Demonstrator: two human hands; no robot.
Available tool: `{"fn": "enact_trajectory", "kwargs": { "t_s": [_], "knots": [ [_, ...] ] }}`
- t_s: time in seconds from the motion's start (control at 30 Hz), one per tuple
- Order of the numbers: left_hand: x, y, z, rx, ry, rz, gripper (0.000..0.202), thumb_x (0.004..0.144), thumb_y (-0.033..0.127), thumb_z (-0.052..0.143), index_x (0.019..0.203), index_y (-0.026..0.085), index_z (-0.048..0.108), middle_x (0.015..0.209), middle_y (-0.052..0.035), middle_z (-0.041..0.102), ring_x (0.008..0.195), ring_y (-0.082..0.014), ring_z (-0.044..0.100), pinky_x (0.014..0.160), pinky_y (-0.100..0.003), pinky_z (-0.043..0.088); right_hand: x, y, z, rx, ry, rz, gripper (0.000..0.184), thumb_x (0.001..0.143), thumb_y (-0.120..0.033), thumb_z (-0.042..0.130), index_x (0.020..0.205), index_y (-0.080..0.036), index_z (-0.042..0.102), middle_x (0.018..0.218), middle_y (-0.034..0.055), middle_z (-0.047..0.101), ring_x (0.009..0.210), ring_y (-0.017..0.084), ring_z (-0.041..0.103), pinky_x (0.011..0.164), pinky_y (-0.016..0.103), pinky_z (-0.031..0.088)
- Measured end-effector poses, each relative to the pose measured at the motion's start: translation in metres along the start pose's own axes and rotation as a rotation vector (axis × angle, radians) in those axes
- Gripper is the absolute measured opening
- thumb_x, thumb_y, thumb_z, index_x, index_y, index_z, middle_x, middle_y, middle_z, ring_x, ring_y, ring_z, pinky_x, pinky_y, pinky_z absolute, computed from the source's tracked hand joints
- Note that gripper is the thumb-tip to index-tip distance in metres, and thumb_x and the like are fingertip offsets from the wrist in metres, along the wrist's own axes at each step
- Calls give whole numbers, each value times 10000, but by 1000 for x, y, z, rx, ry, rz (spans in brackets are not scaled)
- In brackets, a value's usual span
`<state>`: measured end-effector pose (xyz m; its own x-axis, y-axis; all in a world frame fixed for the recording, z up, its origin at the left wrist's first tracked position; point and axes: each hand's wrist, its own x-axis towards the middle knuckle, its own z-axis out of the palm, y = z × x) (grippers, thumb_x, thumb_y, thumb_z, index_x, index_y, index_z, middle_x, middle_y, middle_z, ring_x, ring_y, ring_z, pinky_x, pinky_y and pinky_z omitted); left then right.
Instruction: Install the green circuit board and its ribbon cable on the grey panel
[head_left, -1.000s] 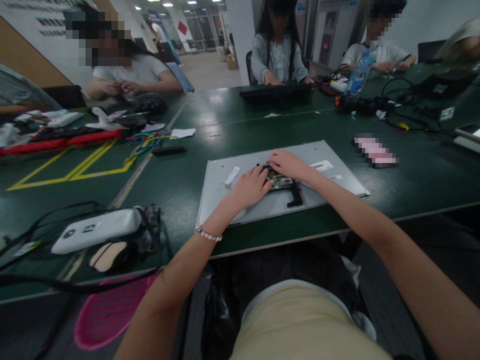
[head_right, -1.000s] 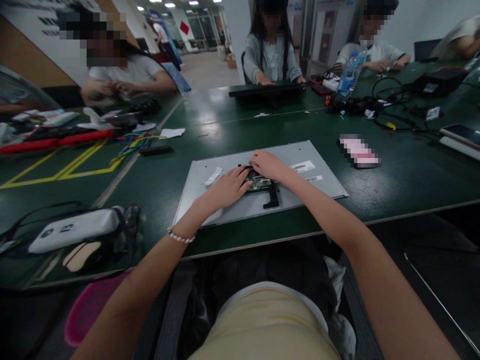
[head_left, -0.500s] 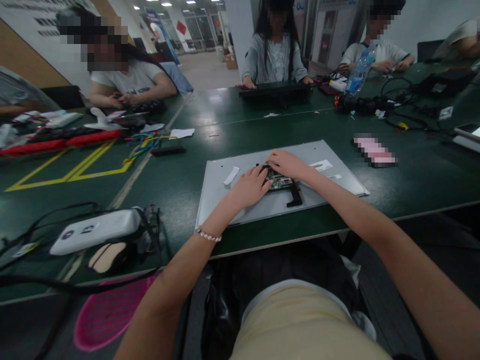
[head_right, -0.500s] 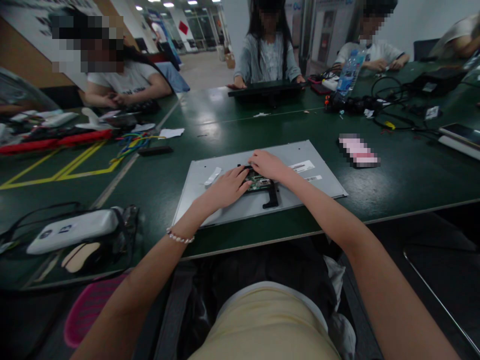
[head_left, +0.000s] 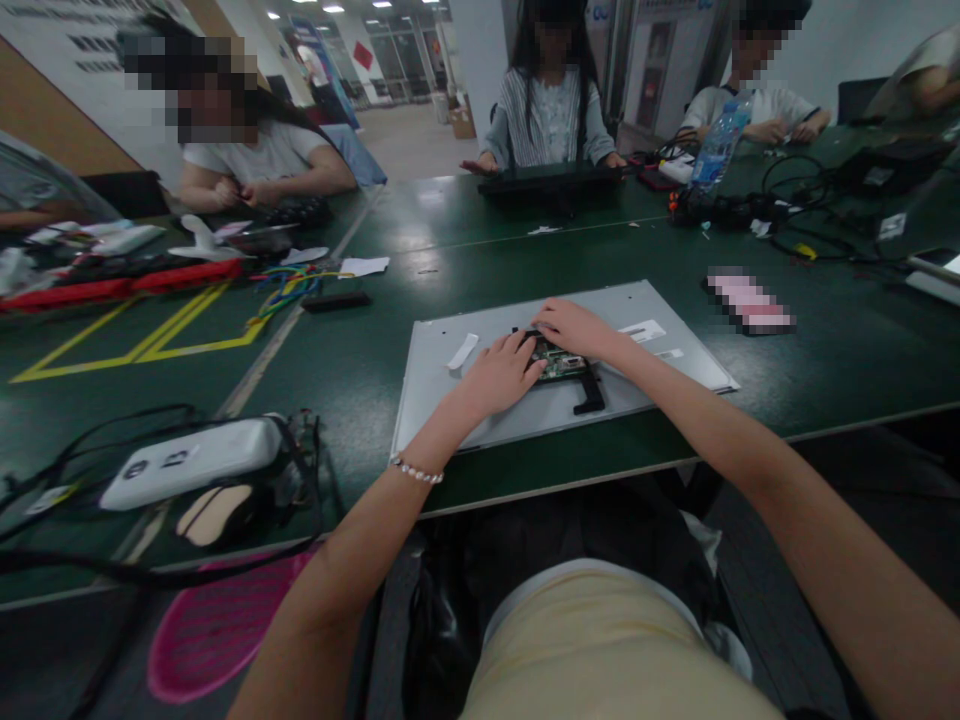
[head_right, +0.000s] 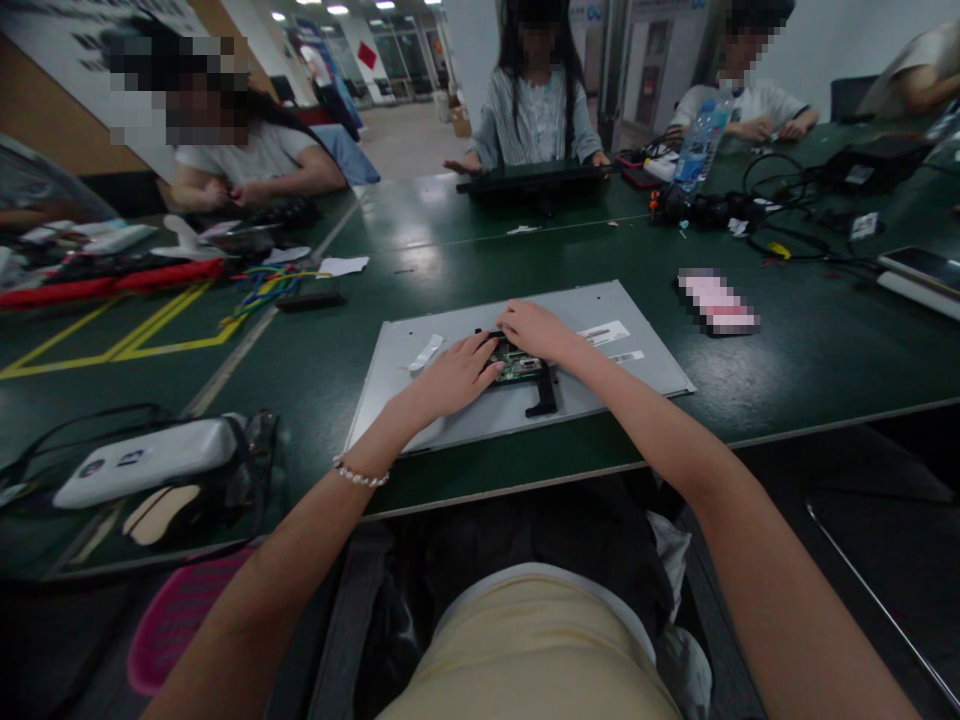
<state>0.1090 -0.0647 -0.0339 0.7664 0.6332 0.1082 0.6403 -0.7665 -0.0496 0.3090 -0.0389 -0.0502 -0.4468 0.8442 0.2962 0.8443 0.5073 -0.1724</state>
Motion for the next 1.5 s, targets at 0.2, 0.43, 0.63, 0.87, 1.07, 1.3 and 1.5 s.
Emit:
{"fn": "enact_trajectory", "kwargs": {
  "t_s": [0.2, 0.43, 0.63, 0.87, 1.07, 1.3, 1.5],
  "knots": [
    [-1, 0, 0, 1, 1, -2, 523, 989, 443, 247, 1374, 119, 390, 1436, -159, 399, 1301, -274, 387, 1006, -414, 377, 0, -1, 0, 0, -12, 17, 312, 944, -197, 400, 1116, -135, 652, 1083, 127, 586, 988, 212, 533, 841, 306, 392],
    [-1, 0, 0, -5, 8, 1, 520, 989, 446, 243, 1374, 129, 389, 1440, -152, 397, 1312, -269, 376, 1016, -410, 369, -1, -1, 0, 8, -5, 17, 308, 939, -187, 406, 1127, -144, 646, 1098, 123, 588, 998, 214, 532, 847, 310, 396],
    [-1, 1, 0, 2, 2, -4, 521, 988, 446, 247, 1381, 130, 380, 1443, -153, 390, 1307, -269, 378, 1014, -410, 369, -1, -2, -1, 6, -9, 17, 302, 940, -185, 408, 1117, -141, 649, 1099, 125, 584, 995, 214, 531, 841, 305, 392],
    [-1, 0, 1, 1, 1, -6, 518, 988, 447, 255, 1377, 132, 388, 1443, -153, 390, 1307, -271, 379, 1016, -408, 364, 0, -1, -1, 11, -17, 20, 300, 935, -186, 410, 1109, -142, 651, 1085, 122, 582, 987, 212, 525, 840, 305, 388],
    [-1, 1, -2, -4, 0, -3, 517, 987, 447, 254, 1375, 131, 388, 1435, -151, 397, 1293, -275, 390, 1000, -406, 375, -1, -2, -2, 8, -14, 23, 308, 941, -194, 401, 1122, -145, 646, 1092, 121, 576, 983, 212, 526, 834, 305, 388],
    [-2, 3, -4, 2, -5, -5, 499, 988, 433, 264, 1361, 132, 403, 1426, -150, 406, 1275, -275, 409, 992, -402, 379, 0, 0, 1, 9, -6, 12, 304, 934, -183, 412, 1120, -132, 648, 1088, 126, 589, 1001, 216, 528, 852, 310, 392],
    [-4, 4, -5, 4, -5, -6, 493, 987, 431, 270, 1357, 133, 403, 1419, -153, 410, 1268, -270, 413, 986, -394, 384, -1, -2, 0, 12, -7, 7, 310, 939, -181, 402, 1123, -130, 646, 1088, 129, 589, 1008, 218, 528, 854, 314, 395]
  ]
}}
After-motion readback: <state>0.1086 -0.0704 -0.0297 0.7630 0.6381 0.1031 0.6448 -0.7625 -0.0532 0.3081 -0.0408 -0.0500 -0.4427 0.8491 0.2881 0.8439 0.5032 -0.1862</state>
